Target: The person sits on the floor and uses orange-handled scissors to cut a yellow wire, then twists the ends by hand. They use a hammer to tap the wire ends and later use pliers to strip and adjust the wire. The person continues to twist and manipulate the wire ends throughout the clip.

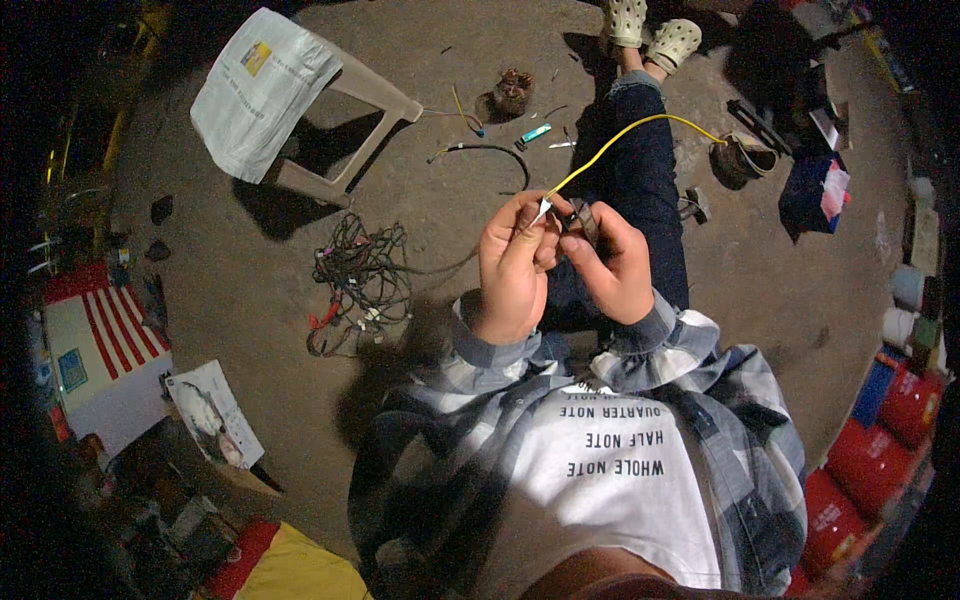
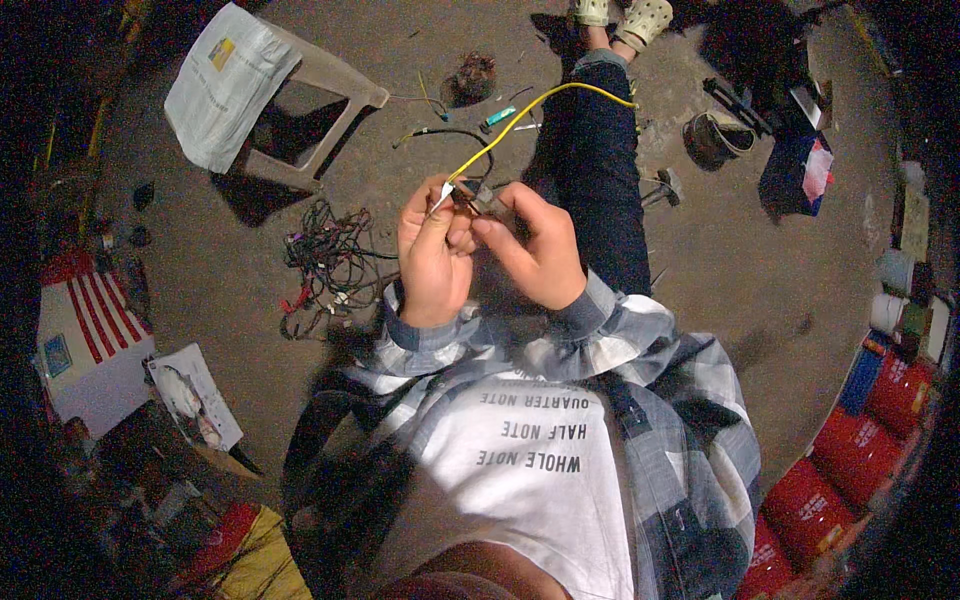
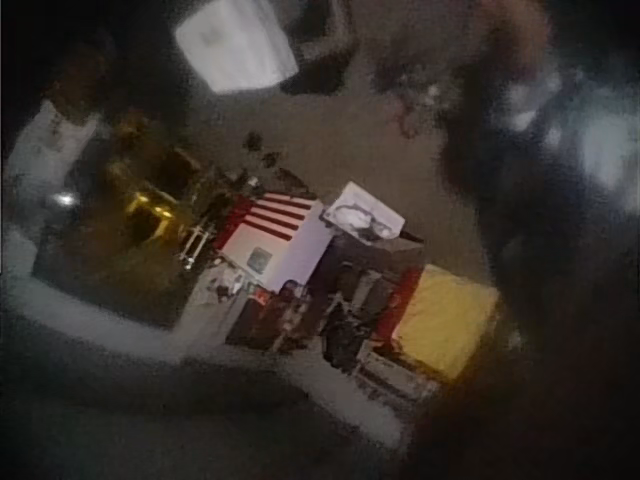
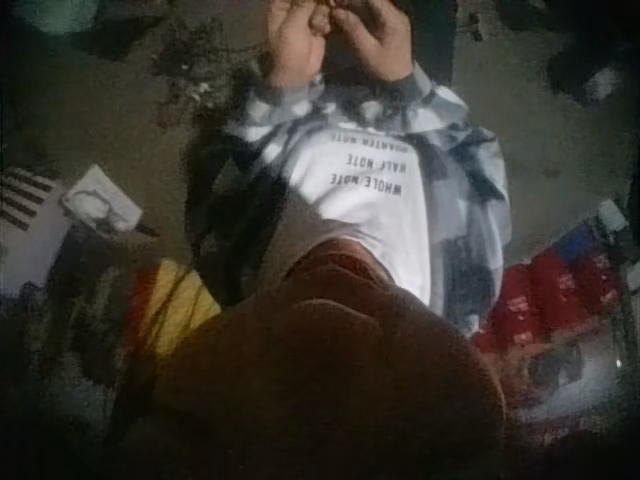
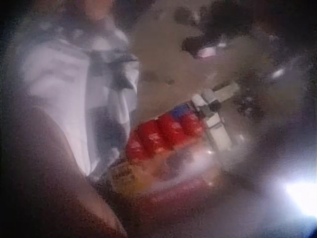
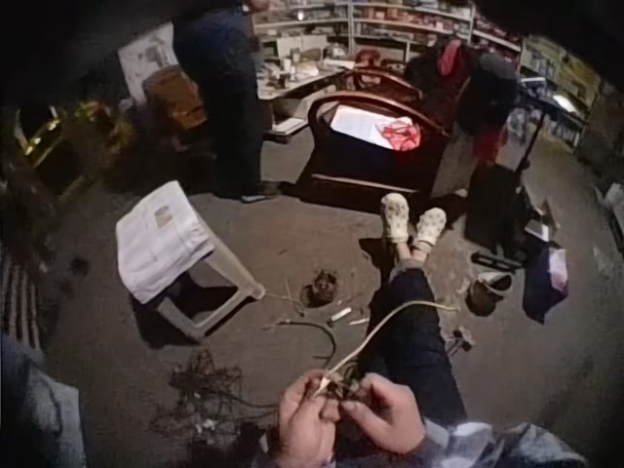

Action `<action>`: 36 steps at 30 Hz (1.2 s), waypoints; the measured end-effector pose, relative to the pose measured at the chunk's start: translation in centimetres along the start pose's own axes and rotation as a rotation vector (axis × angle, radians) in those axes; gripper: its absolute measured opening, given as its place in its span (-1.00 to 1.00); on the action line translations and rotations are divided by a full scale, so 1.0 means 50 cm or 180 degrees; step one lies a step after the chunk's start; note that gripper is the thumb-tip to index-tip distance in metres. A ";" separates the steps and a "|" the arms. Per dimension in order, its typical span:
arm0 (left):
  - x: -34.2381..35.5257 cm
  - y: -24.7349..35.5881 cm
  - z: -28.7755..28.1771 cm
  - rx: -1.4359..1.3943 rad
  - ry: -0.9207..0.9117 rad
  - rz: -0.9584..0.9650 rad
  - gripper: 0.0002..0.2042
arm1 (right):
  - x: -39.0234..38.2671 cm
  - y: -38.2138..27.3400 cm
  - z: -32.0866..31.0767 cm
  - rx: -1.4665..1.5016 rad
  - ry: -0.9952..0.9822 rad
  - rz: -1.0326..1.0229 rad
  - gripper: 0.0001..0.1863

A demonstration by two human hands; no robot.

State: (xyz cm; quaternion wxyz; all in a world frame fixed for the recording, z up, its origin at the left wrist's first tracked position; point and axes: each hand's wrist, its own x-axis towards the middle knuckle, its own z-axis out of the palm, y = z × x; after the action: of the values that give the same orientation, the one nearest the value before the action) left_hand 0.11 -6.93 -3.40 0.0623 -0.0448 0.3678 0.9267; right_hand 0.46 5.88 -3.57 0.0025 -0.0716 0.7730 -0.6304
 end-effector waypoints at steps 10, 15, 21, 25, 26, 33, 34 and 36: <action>0.006 -0.060 0.036 0.0533 -0.0535 0.0287 -0.72 | -0.042 0.004 -0.075 0.0229 0.0605 0.0319 -0.85; 0.012 -0.082 0.040 0.1089 -0.0668 0.0416 -0.71 | -0.055 -0.014 -0.084 0.0475 0.1204 0.0321 -0.82; -0.011 -0.094 0.069 0.1282 -0.0794 0.0342 -0.75 | -0.071 -0.024 -0.106 0.0810 0.0780 0.0309 -0.81; -0.021 -0.084 0.056 0.1751 -0.0885 0.0185 -0.76 | -0.072 -0.017 -0.104 0.0732 0.0856 0.0100 -0.83; -0.020 -0.086 0.056 0.1753 -0.0923 0.0218 -0.76 | -0.071 -0.014 -0.103 0.0698 0.0873 0.0107 -0.84; -0.020 -0.095 0.050 0.1990 -0.0900 0.0287 -0.76 | -0.072 -0.009 -0.105 0.0624 0.0880 0.0206 -0.93; -0.022 -0.102 0.045 0.1947 -0.0839 0.0281 -0.76 | -0.073 -0.008 -0.105 0.0590 0.0875 0.0220 -0.93; -0.023 -0.114 0.027 0.1930 -0.0753 0.0236 -0.78 | -0.073 -0.006 -0.106 0.0450 0.0855 0.0194 -0.92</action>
State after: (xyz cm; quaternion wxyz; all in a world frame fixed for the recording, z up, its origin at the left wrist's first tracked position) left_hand 2.02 -1.97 -6.12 0.0814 0.0972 0.6186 0.7754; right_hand 3.60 11.40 -2.52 -0.0768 0.0371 0.7219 -0.6868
